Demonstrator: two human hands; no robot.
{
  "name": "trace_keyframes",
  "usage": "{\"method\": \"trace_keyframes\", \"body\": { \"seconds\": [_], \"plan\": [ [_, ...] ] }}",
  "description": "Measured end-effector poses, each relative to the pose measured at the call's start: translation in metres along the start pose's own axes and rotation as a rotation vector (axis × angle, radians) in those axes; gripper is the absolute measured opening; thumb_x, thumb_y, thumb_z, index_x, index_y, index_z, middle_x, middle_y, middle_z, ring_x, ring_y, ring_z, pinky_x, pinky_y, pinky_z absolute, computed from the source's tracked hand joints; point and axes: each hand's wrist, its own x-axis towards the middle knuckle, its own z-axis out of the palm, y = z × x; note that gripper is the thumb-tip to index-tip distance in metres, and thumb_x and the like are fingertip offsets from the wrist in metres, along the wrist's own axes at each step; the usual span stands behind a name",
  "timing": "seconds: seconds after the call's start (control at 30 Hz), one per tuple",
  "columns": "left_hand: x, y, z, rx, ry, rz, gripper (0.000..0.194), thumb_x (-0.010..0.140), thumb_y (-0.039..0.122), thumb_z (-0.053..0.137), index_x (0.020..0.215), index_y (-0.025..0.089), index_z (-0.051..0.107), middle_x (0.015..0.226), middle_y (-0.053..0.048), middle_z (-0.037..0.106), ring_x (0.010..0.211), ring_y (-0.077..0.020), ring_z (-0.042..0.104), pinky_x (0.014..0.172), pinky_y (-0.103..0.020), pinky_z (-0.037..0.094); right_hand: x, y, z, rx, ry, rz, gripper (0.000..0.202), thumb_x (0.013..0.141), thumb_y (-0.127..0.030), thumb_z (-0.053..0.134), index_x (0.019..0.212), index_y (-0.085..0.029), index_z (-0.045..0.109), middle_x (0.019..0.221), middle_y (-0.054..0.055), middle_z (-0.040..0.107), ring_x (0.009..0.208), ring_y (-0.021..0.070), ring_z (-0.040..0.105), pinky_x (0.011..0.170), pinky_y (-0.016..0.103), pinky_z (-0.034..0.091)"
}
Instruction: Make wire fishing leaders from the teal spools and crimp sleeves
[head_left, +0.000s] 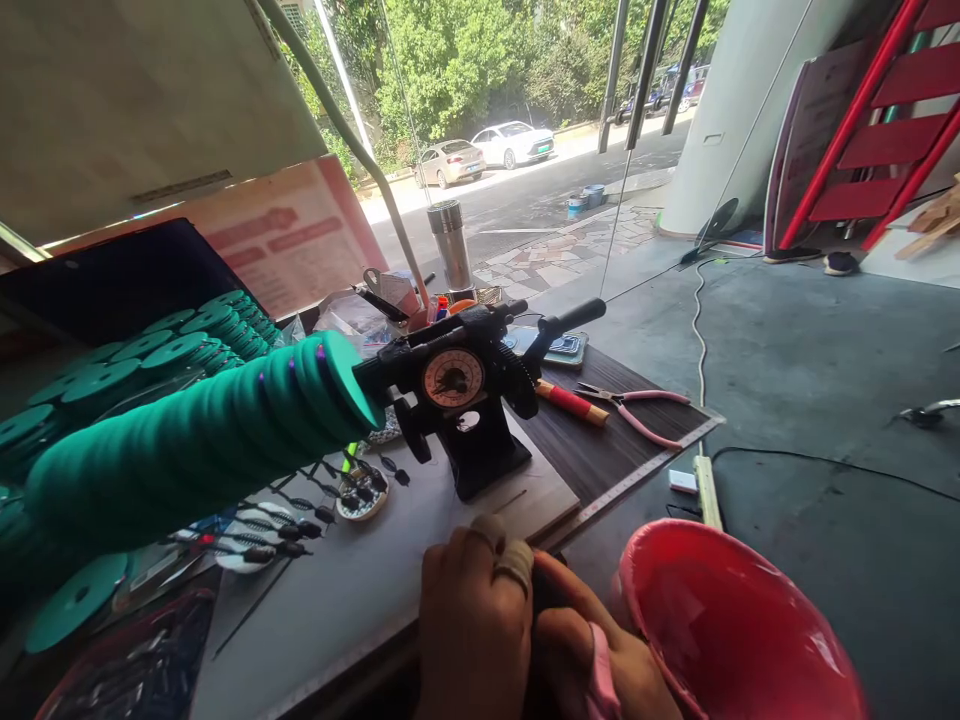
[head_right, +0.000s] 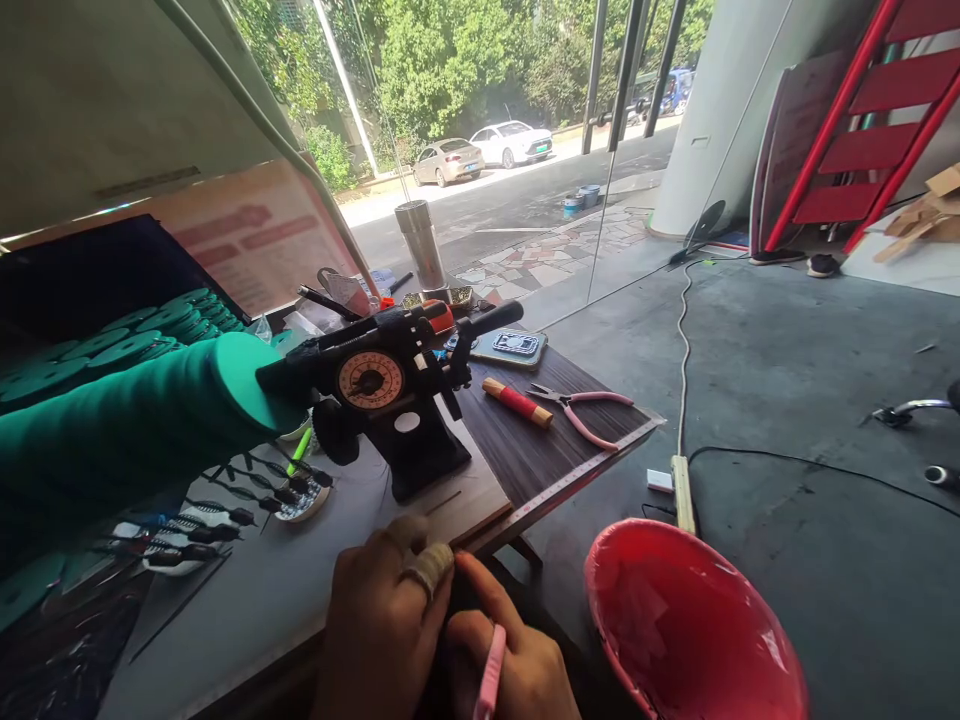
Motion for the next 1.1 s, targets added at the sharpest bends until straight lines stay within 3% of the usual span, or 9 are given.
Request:
{"method": "trace_keyframes", "body": {
  "seconds": [0.13, 0.3, 0.53, 0.7, 1.1],
  "plan": [
    [-0.001, -0.001, 0.000, -0.049, 0.012, -0.012, 0.014, 0.076, 0.008, 0.050, 0.079, 0.014, 0.063, 0.087, -0.008, 0.057, 0.074, -0.0192, 0.047, 0.065, -0.031, 0.031, 0.005, 0.003, -0.001, -0.228, 0.098, -0.235, 0.024, 0.080, -0.008, 0.035, 0.073, -0.013, 0.058, 0.129, 0.005, 0.038, 0.053, 0.0008, 0.042, 0.054, 0.015, 0.033],
    [-0.004, 0.000, 0.001, -0.062, 0.057, -0.045, 0.014, 0.078, 0.008, 0.049, 0.077, 0.015, 0.061, 0.087, -0.007, 0.056, 0.072, -0.0181, 0.043, 0.064, -0.030, 0.033, 0.014, 0.006, 0.002, -0.249, 0.273, -0.338, 0.031, 0.083, -0.010, 0.029, 0.063, -0.011, 0.053, 0.121, 0.006, 0.047, 0.052, 0.0031, 0.035, 0.052, 0.019, 0.023],
    [-0.007, -0.001, 0.000, -0.069, 0.036, -0.032, 0.011, 0.079, 0.009, 0.051, 0.084, 0.015, 0.059, 0.091, -0.006, 0.054, 0.075, -0.0172, 0.046, 0.065, -0.030, 0.037, 0.017, 0.014, 0.007, -0.204, 0.304, -0.391, 0.032, 0.085, -0.012, 0.028, 0.061, -0.011, 0.050, 0.118, 0.005, 0.049, 0.054, 0.0050, 0.029, 0.053, 0.020, 0.020],
    [-0.012, -0.008, 0.000, -0.045, 0.106, -0.007, 0.012, 0.080, 0.011, 0.049, 0.083, 0.013, 0.060, 0.089, -0.009, 0.053, 0.072, -0.0169, 0.045, 0.061, -0.028, 0.040, 0.018, 0.013, 0.000, -0.243, 0.251, -0.411, 0.028, 0.083, -0.009, 0.030, 0.064, -0.012, 0.051, 0.118, 0.005, 0.049, 0.055, 0.0057, 0.030, 0.054, 0.021, 0.020],
    [-0.027, -0.015, 0.002, -0.002, 0.032, -0.049, 0.015, 0.079, 0.018, 0.055, 0.090, 0.012, 0.064, 0.096, -0.010, 0.054, 0.077, -0.0168, 0.049, 0.068, -0.027, 0.048, 0.017, 0.012, 0.001, -0.222, 0.279, -0.395, 0.034, 0.087, -0.016, 0.028, 0.066, -0.011, 0.053, 0.117, 0.005, 0.049, 0.057, 0.0052, 0.030, 0.055, 0.020, 0.021]
  ]
}}
